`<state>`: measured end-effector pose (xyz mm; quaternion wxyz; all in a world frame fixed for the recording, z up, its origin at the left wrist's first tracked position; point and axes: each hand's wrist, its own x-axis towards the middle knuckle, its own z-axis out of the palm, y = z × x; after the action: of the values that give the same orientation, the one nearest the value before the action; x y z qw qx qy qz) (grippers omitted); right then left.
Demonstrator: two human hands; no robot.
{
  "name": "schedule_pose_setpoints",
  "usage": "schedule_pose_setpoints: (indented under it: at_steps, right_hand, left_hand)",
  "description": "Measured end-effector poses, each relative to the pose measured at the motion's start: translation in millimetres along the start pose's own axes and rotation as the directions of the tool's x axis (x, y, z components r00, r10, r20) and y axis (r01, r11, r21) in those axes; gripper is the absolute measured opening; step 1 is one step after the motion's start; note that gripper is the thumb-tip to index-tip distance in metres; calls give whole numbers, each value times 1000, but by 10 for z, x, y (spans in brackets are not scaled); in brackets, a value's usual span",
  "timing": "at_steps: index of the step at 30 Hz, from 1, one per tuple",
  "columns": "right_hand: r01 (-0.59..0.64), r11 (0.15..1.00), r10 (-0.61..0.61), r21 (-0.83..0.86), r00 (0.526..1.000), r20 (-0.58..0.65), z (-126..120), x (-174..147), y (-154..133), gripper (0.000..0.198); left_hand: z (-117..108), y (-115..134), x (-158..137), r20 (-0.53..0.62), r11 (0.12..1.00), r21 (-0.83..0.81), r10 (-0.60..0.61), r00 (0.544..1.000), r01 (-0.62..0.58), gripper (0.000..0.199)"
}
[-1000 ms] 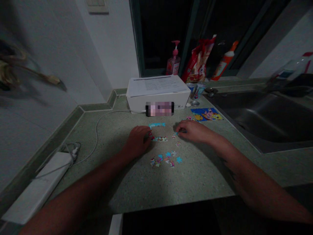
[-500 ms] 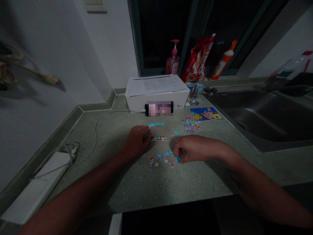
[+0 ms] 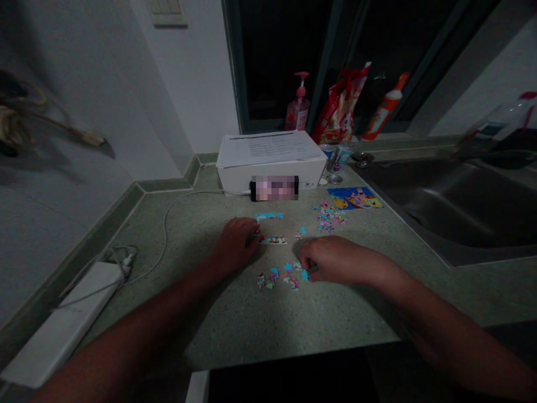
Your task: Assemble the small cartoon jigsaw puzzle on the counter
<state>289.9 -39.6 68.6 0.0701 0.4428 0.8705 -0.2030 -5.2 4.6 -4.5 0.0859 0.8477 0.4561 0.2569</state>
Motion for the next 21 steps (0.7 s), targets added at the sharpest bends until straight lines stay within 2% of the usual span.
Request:
schedule_pose_setpoints:
  at_steps: [8, 21]
  right_hand:
    - [78, 995, -74, 67, 995, -64, 1, 7, -13, 30]
    - [76, 995, -77, 71, 997, 10, -38, 33, -36, 29]
  left_hand:
    - [9, -16, -12, -7, 1000, -6, 7, 1000, -7, 28]
    - [19, -23, -14, -6, 1000, 0, 6, 1000, -6, 27]
